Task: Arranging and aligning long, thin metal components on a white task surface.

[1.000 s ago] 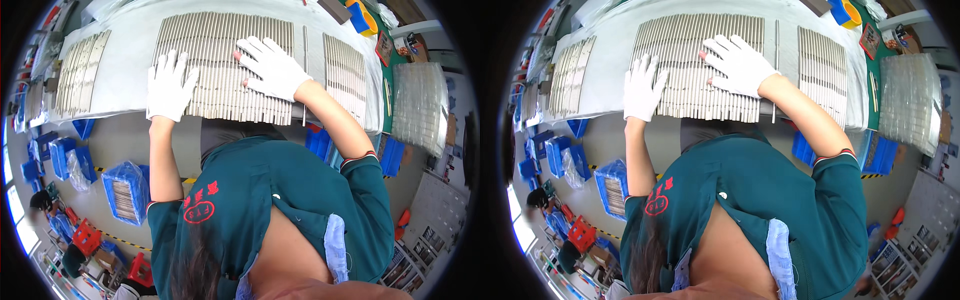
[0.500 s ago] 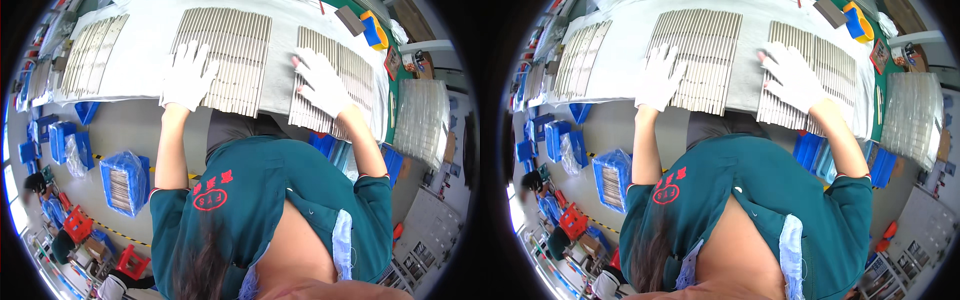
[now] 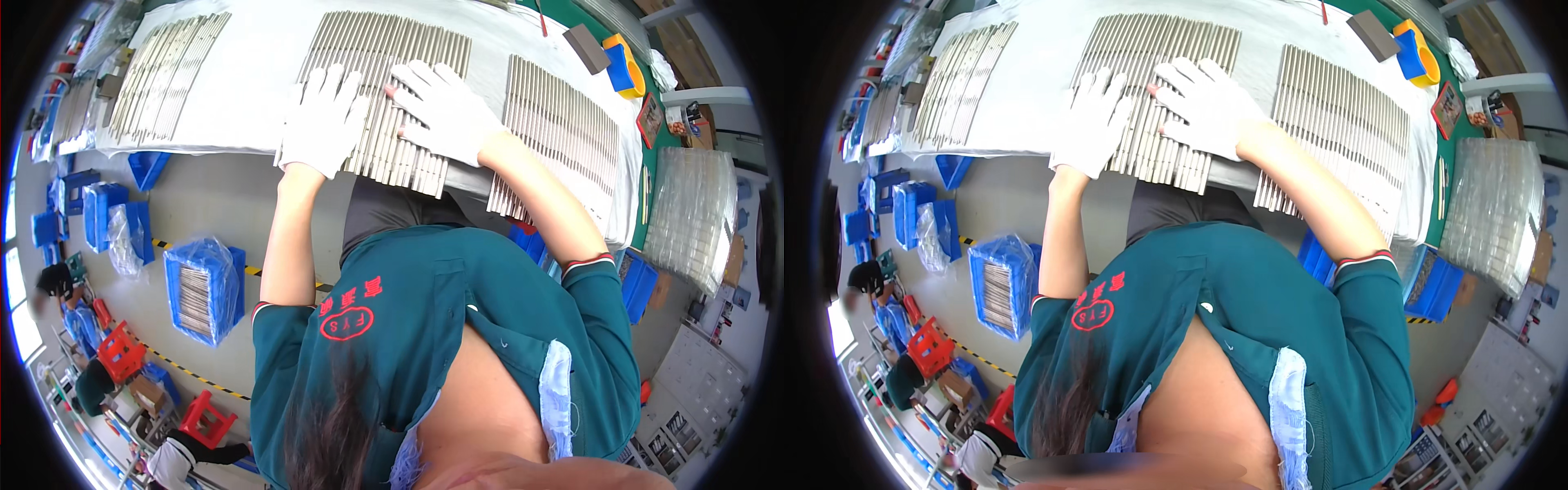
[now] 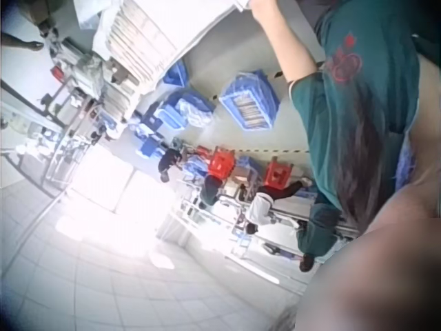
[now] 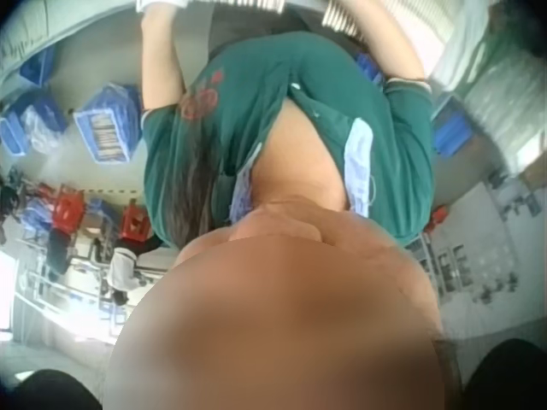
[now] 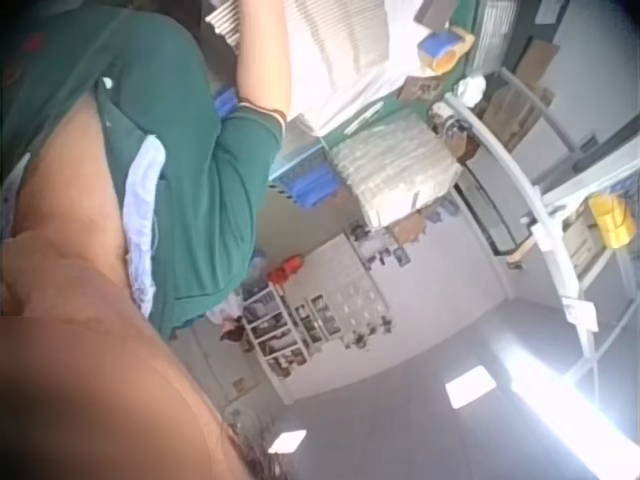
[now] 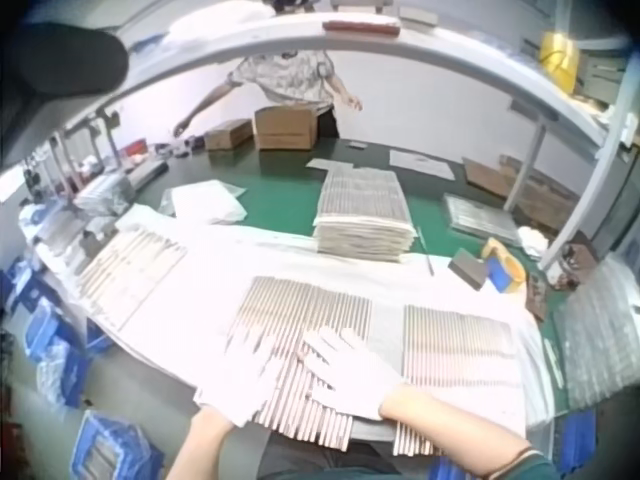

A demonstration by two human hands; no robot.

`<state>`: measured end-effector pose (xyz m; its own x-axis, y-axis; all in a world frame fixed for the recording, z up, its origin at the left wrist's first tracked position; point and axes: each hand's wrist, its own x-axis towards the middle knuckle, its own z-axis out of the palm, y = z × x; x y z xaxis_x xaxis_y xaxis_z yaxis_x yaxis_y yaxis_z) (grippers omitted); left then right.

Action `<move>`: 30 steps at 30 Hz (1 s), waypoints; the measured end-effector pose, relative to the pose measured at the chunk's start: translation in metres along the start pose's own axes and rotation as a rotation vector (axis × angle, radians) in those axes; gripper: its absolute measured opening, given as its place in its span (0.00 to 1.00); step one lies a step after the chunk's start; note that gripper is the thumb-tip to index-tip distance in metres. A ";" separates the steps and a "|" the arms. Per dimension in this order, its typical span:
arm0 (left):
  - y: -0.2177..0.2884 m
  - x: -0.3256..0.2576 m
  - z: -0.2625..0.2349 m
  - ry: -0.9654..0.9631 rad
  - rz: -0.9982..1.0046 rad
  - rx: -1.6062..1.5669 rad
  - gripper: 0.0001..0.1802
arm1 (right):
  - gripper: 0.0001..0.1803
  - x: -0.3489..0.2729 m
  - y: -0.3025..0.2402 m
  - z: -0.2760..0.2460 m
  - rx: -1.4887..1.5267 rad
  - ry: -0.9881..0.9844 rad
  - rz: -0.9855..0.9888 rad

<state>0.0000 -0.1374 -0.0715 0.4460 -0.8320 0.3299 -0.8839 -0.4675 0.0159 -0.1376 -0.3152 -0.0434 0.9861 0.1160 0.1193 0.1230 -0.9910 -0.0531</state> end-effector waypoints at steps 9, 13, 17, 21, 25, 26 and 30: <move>0.003 0.002 -0.008 0.011 0.018 -0.054 0.24 | 0.33 -0.061 0.021 -0.017 -0.091 -0.129 0.067; 0.003 0.000 -0.008 0.066 0.032 -0.016 0.24 | 0.34 -0.044 0.015 -0.013 -0.095 -0.094 0.039; 0.004 0.002 -0.010 0.095 0.057 -0.002 0.22 | 0.34 -0.010 0.002 -0.002 -0.070 -0.027 0.010; 0.005 0.005 -0.012 0.035 0.074 -0.014 0.21 | 0.34 0.014 -0.005 0.008 -0.085 0.001 0.002; 0.005 0.004 -0.012 -0.040 0.022 -0.053 0.21 | 0.34 0.003 -0.004 0.003 -0.073 0.014 0.007; 0.004 0.002 -0.008 0.006 0.024 -0.058 0.22 | 0.34 -0.004 -0.001 -0.004 -0.060 -0.029 0.017; 0.006 0.000 -0.007 0.061 0.006 -0.084 0.23 | 0.33 -0.048 0.016 -0.013 -0.076 -0.071 0.046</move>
<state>-0.0058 -0.1383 -0.0643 0.4331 -0.8141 0.3869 -0.8966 -0.4332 0.0921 -0.1846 -0.3378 -0.0371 0.9963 0.0717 0.0479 0.0708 -0.9973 0.0192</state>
